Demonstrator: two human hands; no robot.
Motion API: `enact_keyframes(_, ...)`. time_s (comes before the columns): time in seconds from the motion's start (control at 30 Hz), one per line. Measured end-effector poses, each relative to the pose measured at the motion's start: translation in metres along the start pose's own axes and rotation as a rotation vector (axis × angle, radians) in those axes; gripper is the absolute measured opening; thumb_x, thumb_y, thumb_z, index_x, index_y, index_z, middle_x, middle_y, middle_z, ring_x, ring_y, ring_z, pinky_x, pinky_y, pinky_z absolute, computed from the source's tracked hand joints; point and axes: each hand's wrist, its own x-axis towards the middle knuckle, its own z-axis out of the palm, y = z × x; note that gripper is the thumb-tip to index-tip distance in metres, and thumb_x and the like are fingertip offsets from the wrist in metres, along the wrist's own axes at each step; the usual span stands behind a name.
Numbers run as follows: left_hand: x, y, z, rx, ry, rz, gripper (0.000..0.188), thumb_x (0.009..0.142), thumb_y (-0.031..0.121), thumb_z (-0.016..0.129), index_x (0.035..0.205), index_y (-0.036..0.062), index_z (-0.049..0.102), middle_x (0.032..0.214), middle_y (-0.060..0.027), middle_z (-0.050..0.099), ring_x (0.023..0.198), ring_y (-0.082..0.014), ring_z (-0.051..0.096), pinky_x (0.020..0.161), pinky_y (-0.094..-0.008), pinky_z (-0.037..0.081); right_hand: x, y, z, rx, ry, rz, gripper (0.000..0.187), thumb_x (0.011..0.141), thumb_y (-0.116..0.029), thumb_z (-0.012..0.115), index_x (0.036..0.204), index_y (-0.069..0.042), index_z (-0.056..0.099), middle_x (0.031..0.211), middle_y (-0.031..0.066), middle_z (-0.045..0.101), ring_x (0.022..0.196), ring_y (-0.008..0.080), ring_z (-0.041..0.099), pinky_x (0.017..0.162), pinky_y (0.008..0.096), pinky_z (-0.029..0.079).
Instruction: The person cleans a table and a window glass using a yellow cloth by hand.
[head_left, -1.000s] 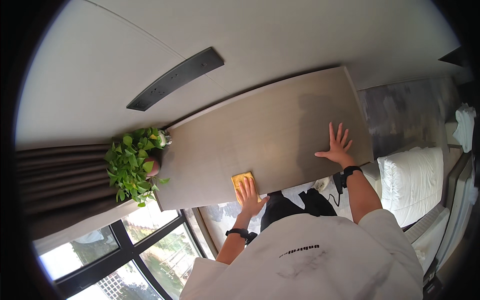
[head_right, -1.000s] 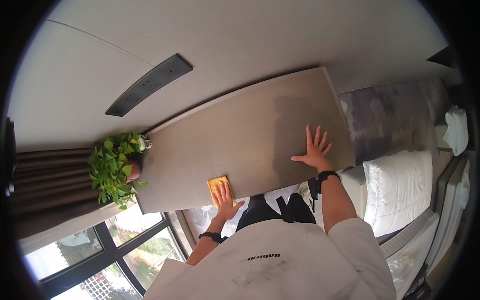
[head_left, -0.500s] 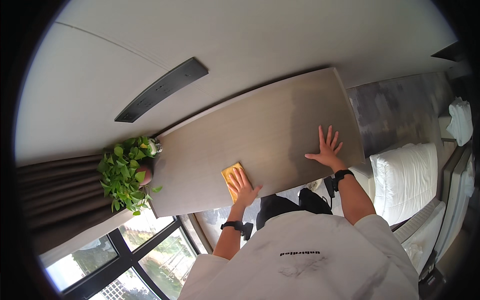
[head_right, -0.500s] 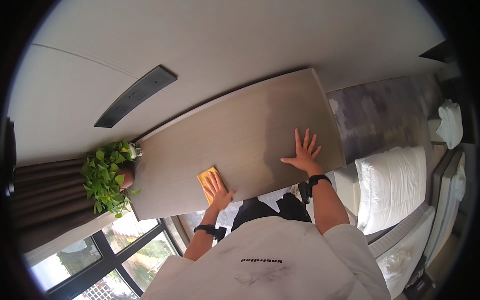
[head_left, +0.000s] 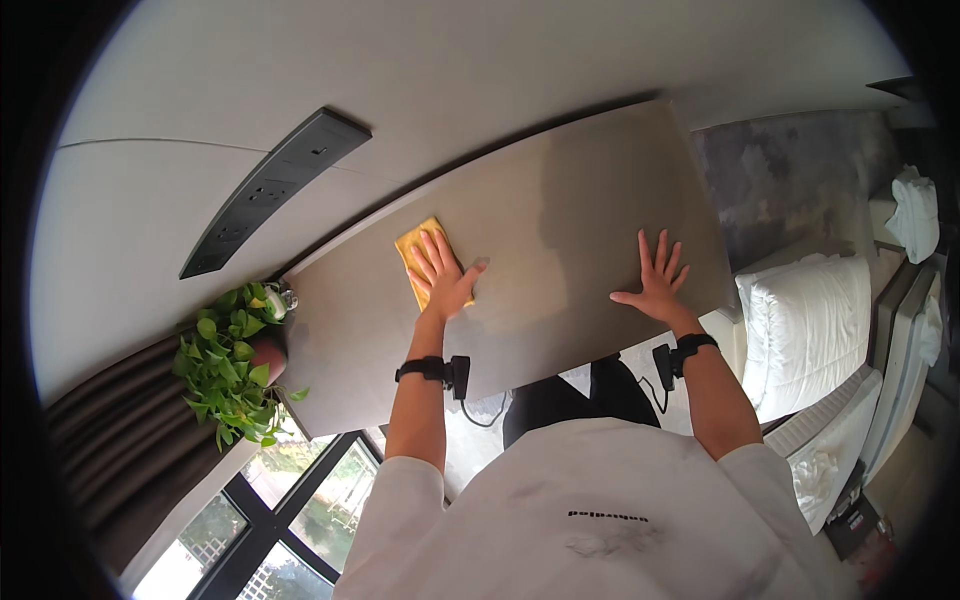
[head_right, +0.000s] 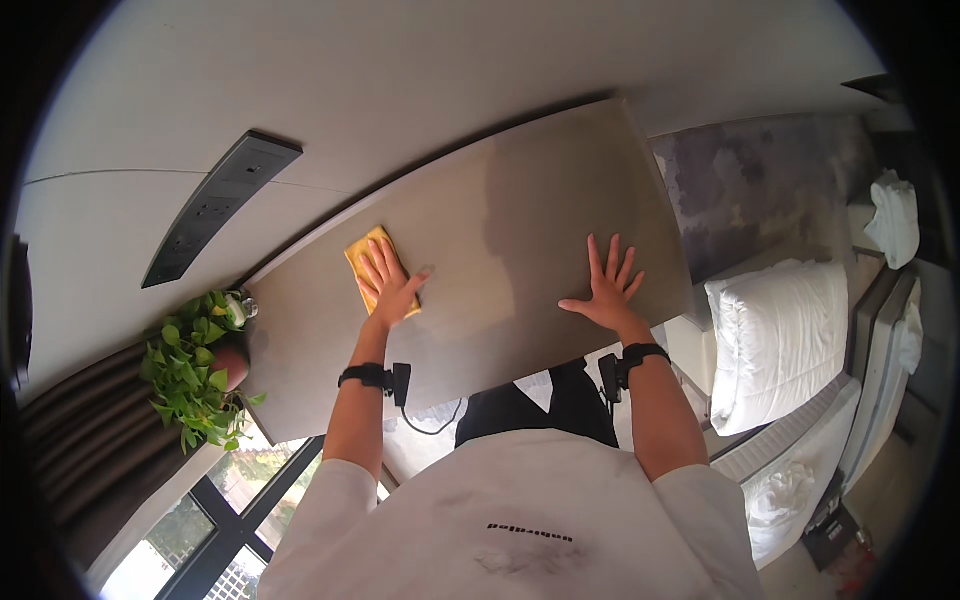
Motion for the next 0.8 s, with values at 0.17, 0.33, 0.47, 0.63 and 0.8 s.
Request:
enact_keyframes(0.17, 0.04, 0.003, -0.021, 0.045, 0.035, -0.006, 0.111, 0.077, 0.062, 0.055, 0.151, 0.0084, -0.008, 0.158, -0.0136, -0.017, 0.142, -0.0381, -0.021, 0.105, -0.0626, -0.015, 0.0, -0.003, 0.0, 0.003, 0.011, -0.021, 0.125, 0.06, -0.053, 0.081, 0.152, -0.035, -0.003, 0.156, 0.0146, -0.019, 0.14, 0.0451, -0.022, 0.103, 0.0707, -0.009)
enact_keyframes(0.33, 0.048, 0.014, -0.024, 0.025, 0.069, 0.029, 0.108, 0.078, 0.062, 0.055, 0.152, 0.0082, -0.004, 0.158, -0.013, -0.013, 0.143, -0.0374, -0.019, 0.107, -0.0602, -0.015, 0.0, 0.004, -0.006, -0.004, 0.03, -0.022, 0.125, 0.06, -0.053, 0.081, 0.152, -0.035, -0.003, 0.157, 0.0137, -0.019, 0.14, 0.045, -0.021, 0.103, 0.0708, -0.009)
enact_keyframes(0.47, 0.025, 0.007, -0.014, 0.057, 0.12, 0.079, 0.103, 0.081, 0.06, 0.053, 0.152, 0.0077, 0.0, 0.159, -0.0138, -0.008, 0.144, -0.038, -0.014, 0.109, -0.0589, -0.012, 0.0, -0.001, -0.004, 0.005, 0.022, -0.068, 0.126, 0.06, -0.053, 0.081, 0.152, -0.035, -0.003, 0.157, 0.0129, -0.02, 0.14, 0.0447, -0.022, 0.103, 0.071, -0.008)
enact_keyframes(0.63, -0.071, -0.019, 0.059, 0.334, 0.084, 0.187, 0.1, 0.085, 0.064, 0.048, 0.152, 0.0064, 0.003, 0.159, -0.0165, -0.004, 0.144, -0.0408, -0.008, 0.11, -0.0605, -0.009, 0.001, -0.001, -0.002, 0.031, 0.011, -0.068, 0.125, 0.061, -0.053, 0.08, 0.152, -0.034, -0.005, 0.156, 0.0132, -0.021, 0.139, 0.045, -0.023, 0.103, 0.0714, -0.008)
enact_keyframes(0.8, -0.188, -0.017, 0.148, 0.319, -0.021, 0.049, 0.099, 0.087, 0.066, 0.043, 0.15, 0.0005, 0.003, 0.157, -0.021, -0.004, 0.143, -0.0437, -0.01, 0.109, -0.0618, -0.009, 0.002, 0.001, -0.002, 0.019, 0.02, -0.104, 0.123, 0.064, -0.054, 0.078, 0.152, -0.033, -0.007, 0.156, 0.015, -0.022, 0.139, 0.0464, -0.023, 0.103, 0.0718, -0.008)
